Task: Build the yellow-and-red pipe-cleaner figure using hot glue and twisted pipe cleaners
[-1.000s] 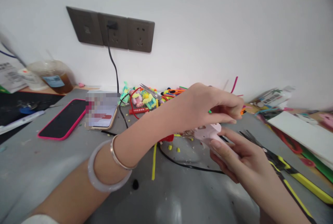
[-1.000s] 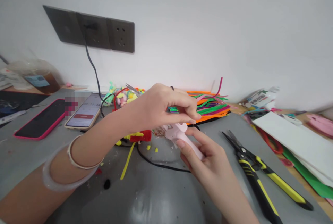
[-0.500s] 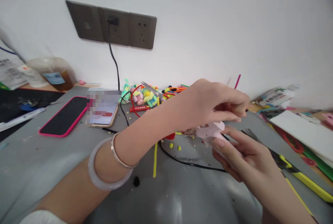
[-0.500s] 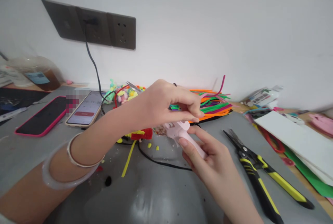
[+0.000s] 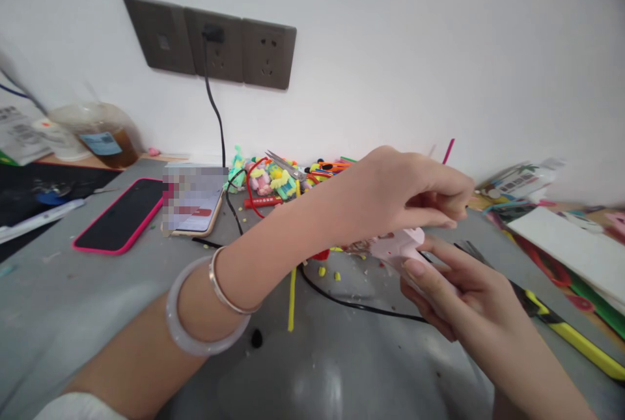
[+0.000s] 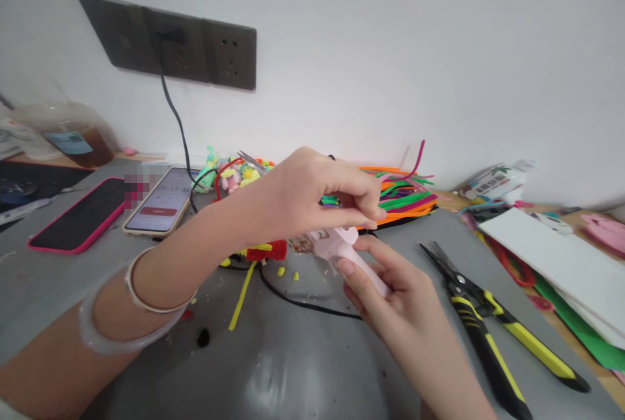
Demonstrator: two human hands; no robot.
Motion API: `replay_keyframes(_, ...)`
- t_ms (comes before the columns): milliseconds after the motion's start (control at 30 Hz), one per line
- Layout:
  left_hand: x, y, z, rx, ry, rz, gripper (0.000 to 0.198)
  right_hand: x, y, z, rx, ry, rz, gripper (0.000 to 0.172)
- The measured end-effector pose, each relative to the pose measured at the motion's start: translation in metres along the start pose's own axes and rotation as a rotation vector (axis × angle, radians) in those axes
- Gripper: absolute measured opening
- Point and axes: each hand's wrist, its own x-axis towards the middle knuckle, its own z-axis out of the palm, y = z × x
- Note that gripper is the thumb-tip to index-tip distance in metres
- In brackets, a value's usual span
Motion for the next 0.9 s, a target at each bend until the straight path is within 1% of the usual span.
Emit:
replay_keyframes(100, 0.0001, -0.0003, -0.0003, -0.009, 0.001, 0.006, 0.022, -0.0006, 0.0000, -0.0006, -0.002, -0.002, 0.001, 0.039)
replay_keyframes(367, -0.0003, -0.0025, -0.0006, -0.010, 0.006, 0.087, 0.020, -0.0004, -0.0010, -0.0005, 0.000, -0.002, 0.008, 0.039)
replay_keyframes(567, -0.0016, 0.0001, -0.0018, 0.026, 0.007, 0.108, 0.036, 0.0003, 0.0001, -0.0001, 0.013, 0.001, -0.005, 0.036)
replay_keyframes(667, -0.0011, 0.0003, -0.0026, 0.013, -0.005, 0.114, 0.028, -0.0004, 0.0017, -0.0005, 0.032, -0.012, 0.027, 0.038)
replay_keyframes(733, -0.0006, 0.0002, -0.0027, 0.009, -0.017, 0.089, 0.022, -0.0007, 0.0029, -0.0011, 0.038, -0.016, 0.038, 0.038)
replay_keyframes(800, -0.0001, 0.0001, -0.0026, 0.013, -0.026, 0.061, 0.022, -0.0004, 0.0029, -0.0015, 0.041, -0.023, 0.039, 0.038)
replay_keyframes(900, 0.0000, 0.0000, -0.0023, 0.013, -0.030, 0.066, 0.021, 0.0011, -0.0012, -0.0009, 0.036, -0.022, 0.030, 0.039)
